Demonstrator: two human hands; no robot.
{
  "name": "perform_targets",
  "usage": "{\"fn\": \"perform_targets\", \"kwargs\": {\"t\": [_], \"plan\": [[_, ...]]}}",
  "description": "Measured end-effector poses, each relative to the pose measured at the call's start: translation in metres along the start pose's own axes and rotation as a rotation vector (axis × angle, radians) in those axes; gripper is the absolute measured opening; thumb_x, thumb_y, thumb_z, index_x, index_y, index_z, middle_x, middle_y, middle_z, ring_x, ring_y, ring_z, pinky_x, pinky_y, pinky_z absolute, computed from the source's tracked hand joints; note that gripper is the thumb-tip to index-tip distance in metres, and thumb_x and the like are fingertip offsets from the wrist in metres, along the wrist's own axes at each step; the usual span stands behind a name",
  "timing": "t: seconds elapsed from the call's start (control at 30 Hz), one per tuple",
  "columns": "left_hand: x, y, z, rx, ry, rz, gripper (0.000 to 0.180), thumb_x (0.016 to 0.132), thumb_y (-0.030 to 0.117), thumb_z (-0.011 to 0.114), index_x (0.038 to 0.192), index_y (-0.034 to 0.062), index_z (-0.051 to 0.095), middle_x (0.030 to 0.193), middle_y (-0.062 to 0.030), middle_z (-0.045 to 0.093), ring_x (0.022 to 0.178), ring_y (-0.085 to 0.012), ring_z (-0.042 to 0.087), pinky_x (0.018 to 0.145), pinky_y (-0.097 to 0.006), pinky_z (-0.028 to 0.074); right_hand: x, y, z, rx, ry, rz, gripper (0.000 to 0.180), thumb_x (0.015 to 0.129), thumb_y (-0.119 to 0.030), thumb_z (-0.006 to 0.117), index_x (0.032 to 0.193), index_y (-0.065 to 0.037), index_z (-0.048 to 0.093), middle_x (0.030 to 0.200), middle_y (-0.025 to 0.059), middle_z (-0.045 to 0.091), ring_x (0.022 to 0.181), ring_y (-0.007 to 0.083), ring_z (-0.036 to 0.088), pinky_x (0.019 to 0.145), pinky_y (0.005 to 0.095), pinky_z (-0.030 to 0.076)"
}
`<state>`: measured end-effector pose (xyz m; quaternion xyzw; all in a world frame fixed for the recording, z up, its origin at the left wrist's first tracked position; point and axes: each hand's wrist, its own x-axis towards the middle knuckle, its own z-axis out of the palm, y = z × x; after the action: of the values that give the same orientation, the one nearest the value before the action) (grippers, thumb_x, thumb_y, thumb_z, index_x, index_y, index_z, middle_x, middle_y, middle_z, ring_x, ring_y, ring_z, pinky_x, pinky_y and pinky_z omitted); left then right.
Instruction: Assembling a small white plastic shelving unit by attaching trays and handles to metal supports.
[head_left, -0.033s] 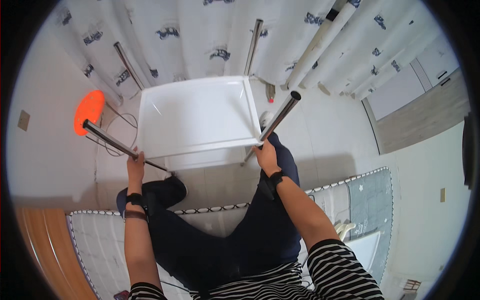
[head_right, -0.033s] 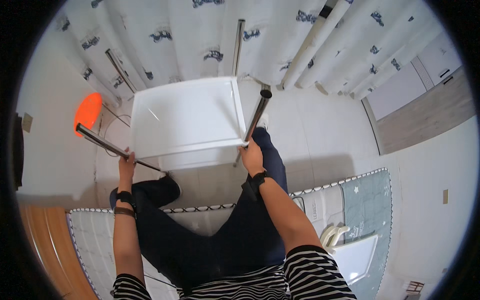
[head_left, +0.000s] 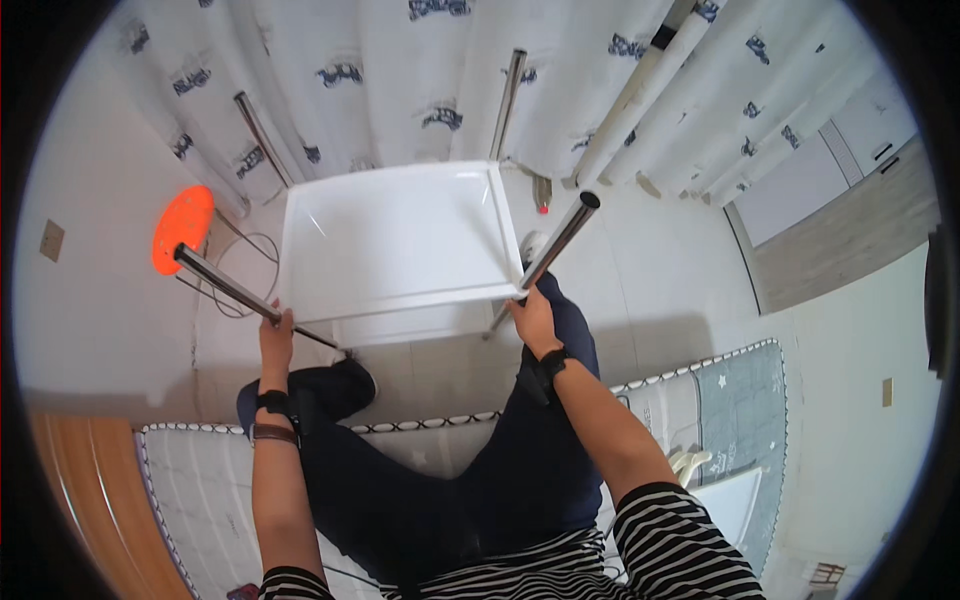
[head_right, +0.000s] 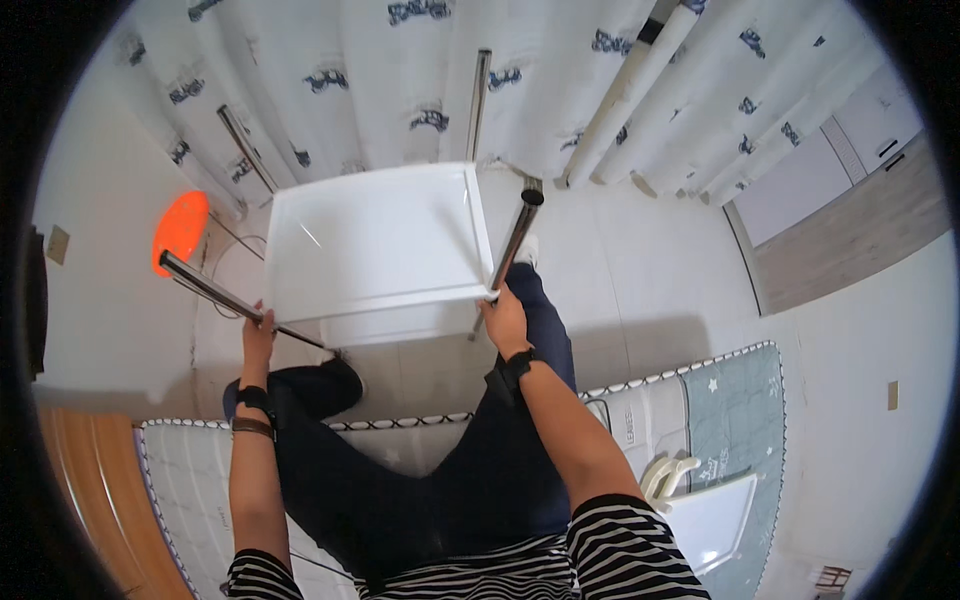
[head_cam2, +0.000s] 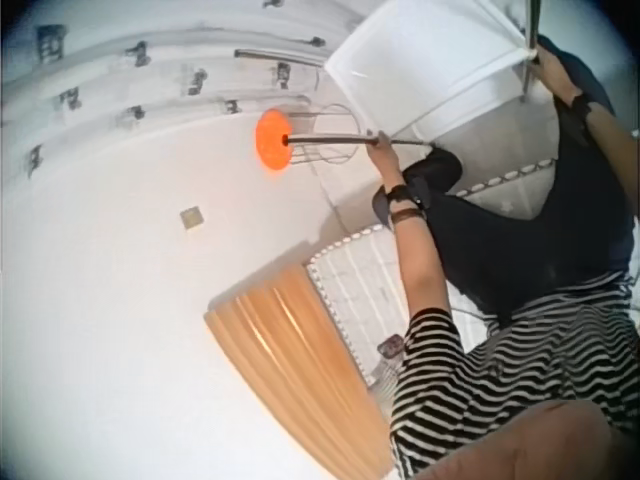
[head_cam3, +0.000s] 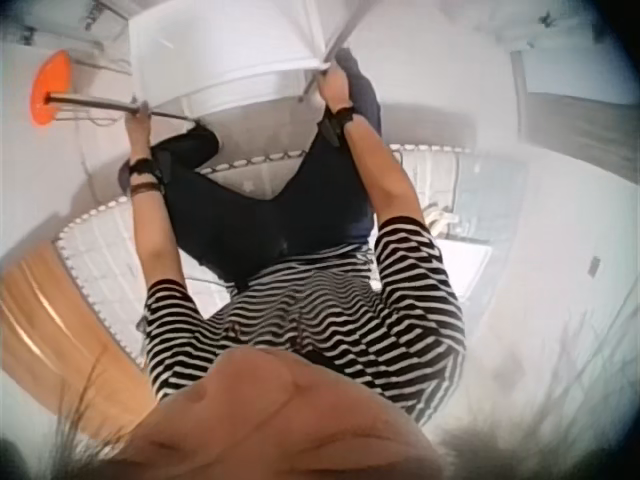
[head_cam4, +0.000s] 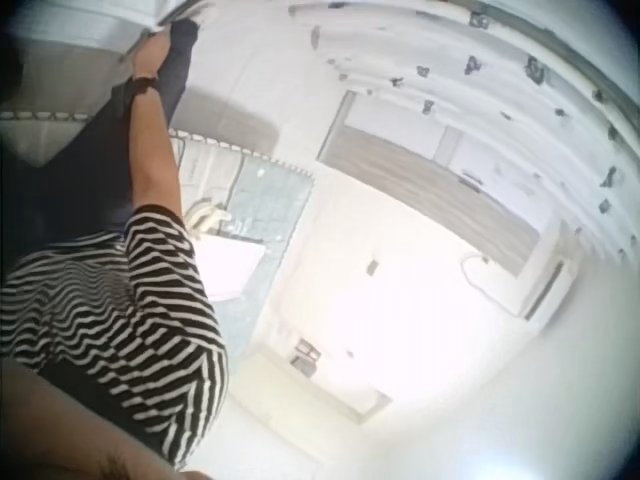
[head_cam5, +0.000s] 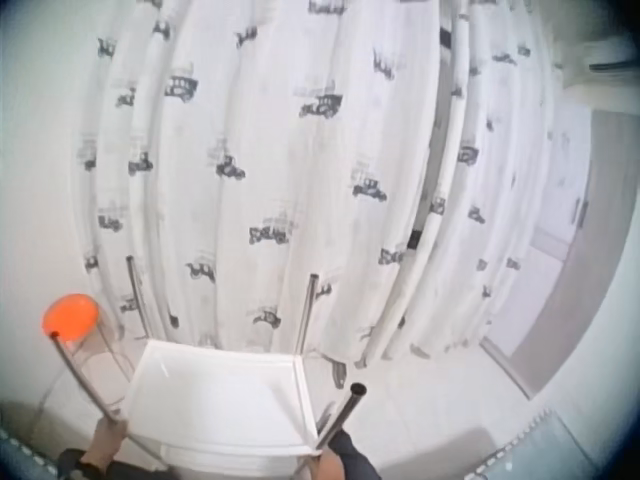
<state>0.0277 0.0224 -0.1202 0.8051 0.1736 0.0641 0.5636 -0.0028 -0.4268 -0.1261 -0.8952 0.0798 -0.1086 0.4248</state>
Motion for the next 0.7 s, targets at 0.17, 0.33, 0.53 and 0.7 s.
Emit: {"fn": "perform_targets", "kwargs": {"t": [0.17,0.33,0.53,0.7], "plan": [[-0.005,-0.028,-0.001,-0.073,0.053,-0.11,0.041,0.085,0.027,0.059,0.111,-0.0037,0.05,0.076,-0.0047,0.053,0.064,-0.0113,0.049,0.056,-0.026,0.042,-0.011,0.016,0.009,0.136,-0.115,0.065,0.043,0.076,-0.009,0.064,0.114,0.002,0.047,0.104,0.0183,0.059,0.098,0.0299,0.057,0.082,0.0354,0.045],[-0.012,-0.024,0.006,-0.02,0.059,-0.116,0.044,0.083,0.031,0.062,0.108,-0.0035,0.05,0.076,-0.0087,0.055,0.067,-0.0162,0.051,0.062,-0.03,0.043,-0.027,0.03,-0.001,0.74,0.024,0.435,0.043,0.079,-0.005,0.061,0.118,-0.001,0.042,0.098,0.0091,0.056,0.093,0.022,0.055,0.081,0.0358,0.048],[-0.028,0.004,0.019,-0.118,0.141,0.001,0.048,0.085,0.028,0.061,0.119,-0.0036,0.045,0.09,-0.0127,0.057,0.083,-0.0213,0.055,0.075,-0.032,0.044,-0.017,0.003,-0.022,1.029,-0.048,0.677,0.038,0.082,-0.009,0.058,0.116,-0.005,0.043,0.097,0.0088,0.057,0.088,0.0199,0.056,0.071,0.0348,0.048],[-0.031,-0.007,0.012,-0.006,0.296,0.218,0.048,0.087,0.019,0.058,0.125,-0.0033,0.04,0.112,-0.019,0.053,0.105,-0.0264,0.052,0.09,-0.035,0.041,-0.024,-0.013,-0.024,0.936,-0.098,0.543,0.05,0.081,-0.009,0.057,0.127,-0.006,0.036,0.094,0.0077,0.058,0.081,0.0176,0.058,0.068,0.0314,0.048]]}}
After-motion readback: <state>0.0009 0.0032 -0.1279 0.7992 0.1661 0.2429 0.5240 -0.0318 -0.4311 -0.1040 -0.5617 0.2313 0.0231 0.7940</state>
